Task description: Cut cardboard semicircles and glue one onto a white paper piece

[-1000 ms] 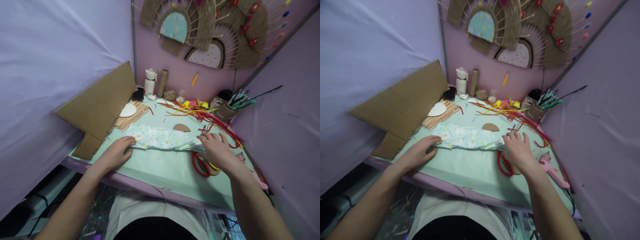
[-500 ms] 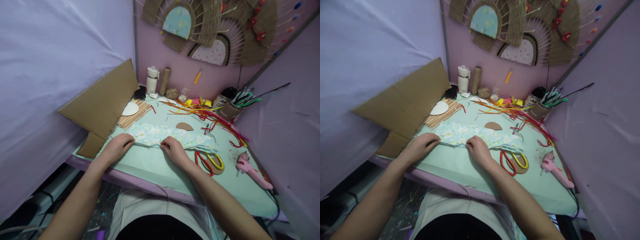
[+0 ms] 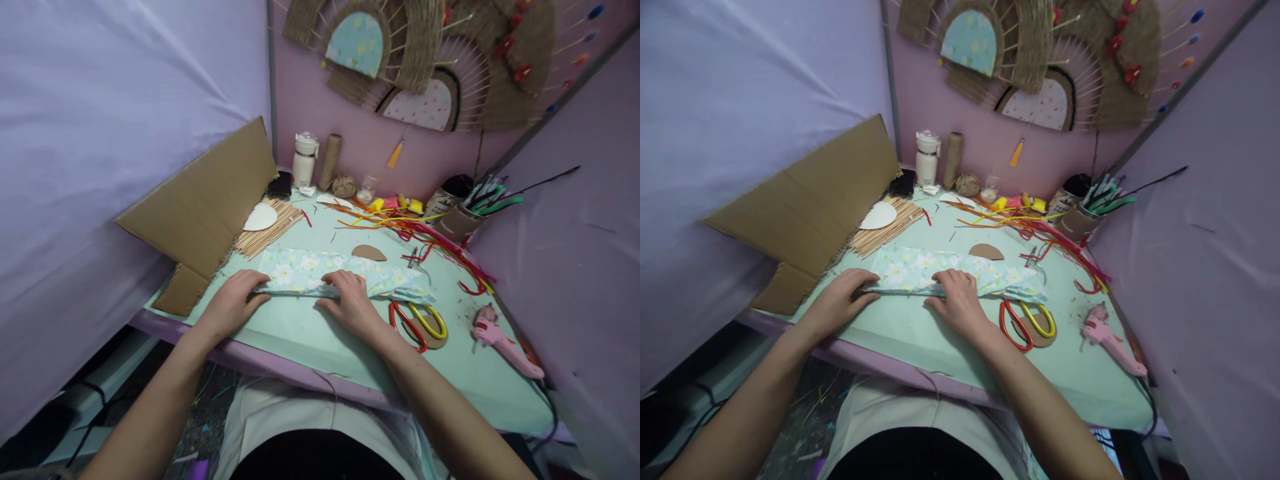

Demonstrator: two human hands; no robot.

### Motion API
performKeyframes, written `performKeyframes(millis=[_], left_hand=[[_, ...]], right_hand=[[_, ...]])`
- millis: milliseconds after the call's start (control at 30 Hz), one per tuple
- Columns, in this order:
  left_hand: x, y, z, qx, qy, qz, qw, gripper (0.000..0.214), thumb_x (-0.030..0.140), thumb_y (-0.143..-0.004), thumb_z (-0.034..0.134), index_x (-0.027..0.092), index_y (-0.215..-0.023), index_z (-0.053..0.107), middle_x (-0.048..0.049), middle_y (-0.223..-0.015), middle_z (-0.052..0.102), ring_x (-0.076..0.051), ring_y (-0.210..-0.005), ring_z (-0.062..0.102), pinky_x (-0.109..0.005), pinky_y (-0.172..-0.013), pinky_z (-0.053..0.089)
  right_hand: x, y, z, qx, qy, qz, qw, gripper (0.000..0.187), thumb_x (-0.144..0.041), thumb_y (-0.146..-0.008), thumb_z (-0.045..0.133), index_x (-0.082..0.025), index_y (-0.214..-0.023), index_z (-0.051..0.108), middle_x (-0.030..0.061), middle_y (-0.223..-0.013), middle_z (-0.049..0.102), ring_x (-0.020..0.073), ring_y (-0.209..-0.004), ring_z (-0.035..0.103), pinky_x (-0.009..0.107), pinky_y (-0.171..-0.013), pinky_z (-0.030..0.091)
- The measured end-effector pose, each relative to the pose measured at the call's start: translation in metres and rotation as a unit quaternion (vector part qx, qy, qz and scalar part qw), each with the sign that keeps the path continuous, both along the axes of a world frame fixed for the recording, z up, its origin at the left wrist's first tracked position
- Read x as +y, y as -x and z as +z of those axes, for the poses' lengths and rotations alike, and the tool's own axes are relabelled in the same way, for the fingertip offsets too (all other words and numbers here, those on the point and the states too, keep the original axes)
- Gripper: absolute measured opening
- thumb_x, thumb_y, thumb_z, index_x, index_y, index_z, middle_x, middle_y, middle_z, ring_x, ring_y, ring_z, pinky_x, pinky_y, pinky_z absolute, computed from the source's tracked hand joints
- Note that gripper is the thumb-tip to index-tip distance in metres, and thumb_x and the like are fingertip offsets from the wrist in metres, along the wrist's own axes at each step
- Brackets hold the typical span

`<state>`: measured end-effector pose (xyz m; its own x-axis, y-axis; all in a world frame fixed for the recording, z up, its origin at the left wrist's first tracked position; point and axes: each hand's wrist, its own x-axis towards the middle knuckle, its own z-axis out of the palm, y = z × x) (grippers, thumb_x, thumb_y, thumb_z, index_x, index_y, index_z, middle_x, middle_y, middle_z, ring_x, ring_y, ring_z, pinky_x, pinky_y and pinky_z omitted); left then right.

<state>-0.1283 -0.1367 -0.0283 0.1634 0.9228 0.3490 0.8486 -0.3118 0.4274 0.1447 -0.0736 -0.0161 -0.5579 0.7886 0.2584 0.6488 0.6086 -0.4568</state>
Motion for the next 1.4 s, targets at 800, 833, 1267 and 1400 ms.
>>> performKeyframes(millis=[800, 833, 1267, 1400], left_hand=[[0.019, -0.004, 0.004, -0.072, 0.035, 0.008, 0.997, 0.025, 0.038, -0.094, 0.046, 0.021, -0.082, 0.06, -0.0062, -0.088, 0.065, -0.022, -0.089, 0.058, -0.036, -0.082, 0.046], [0.019, -0.004, 0.004, -0.072, 0.031, 0.007, 0.997, 0.024, 0.037, -0.094, 0.047, 0.021, -0.082, 0.059, -0.0062, -0.088, 0.065, -0.022, -0.089, 0.058, -0.036, -0.083, 0.046], [-0.048, -0.12, 0.005, -0.657, 0.252, 0.06, 0.708, 0.041, 0.022, -0.072, 0.078, 0.022, -0.11, 0.063, -0.0106, -0.113, 0.066, -0.022, -0.104, 0.065, -0.034, -0.093, 0.051], [-0.013, -0.129, 0.013, -0.821, 0.241, 0.037, 0.517, 0.008, 0.015, -0.08, 0.068, 0.016, -0.088, 0.066, -0.009, -0.101, 0.068, -0.017, -0.104, 0.065, -0.028, -0.097, 0.05]], right_hand=[[0.01, 0.035, -0.001, -0.05, -0.044, 0.045, 0.997, 0.009, -0.022, -0.092, 0.062, -0.02, -0.089, 0.07, 0.0049, -0.091, 0.071, 0.0205, -0.093, 0.058, 0.036, -0.09, 0.033], [0.01, 0.033, -0.002, -0.051, -0.046, 0.044, 0.997, 0.009, -0.021, -0.092, 0.062, -0.02, -0.089, 0.07, 0.0049, -0.09, 0.071, 0.0202, -0.092, 0.058, 0.036, -0.09, 0.033], [0.006, 0.025, 0.001, -0.011, -0.063, 0.037, 0.997, 0.01, -0.023, -0.092, 0.062, -0.021, -0.087, 0.07, 0.0039, -0.09, 0.071, 0.0203, -0.092, 0.057, 0.036, -0.092, 0.032], [0.003, 0.02, 0.0, -0.009, -0.083, 0.045, 0.995, 0.011, -0.024, -0.094, 0.06, -0.022, -0.088, 0.07, 0.0037, -0.09, 0.07, 0.0201, -0.092, 0.057, 0.037, -0.093, 0.032]])
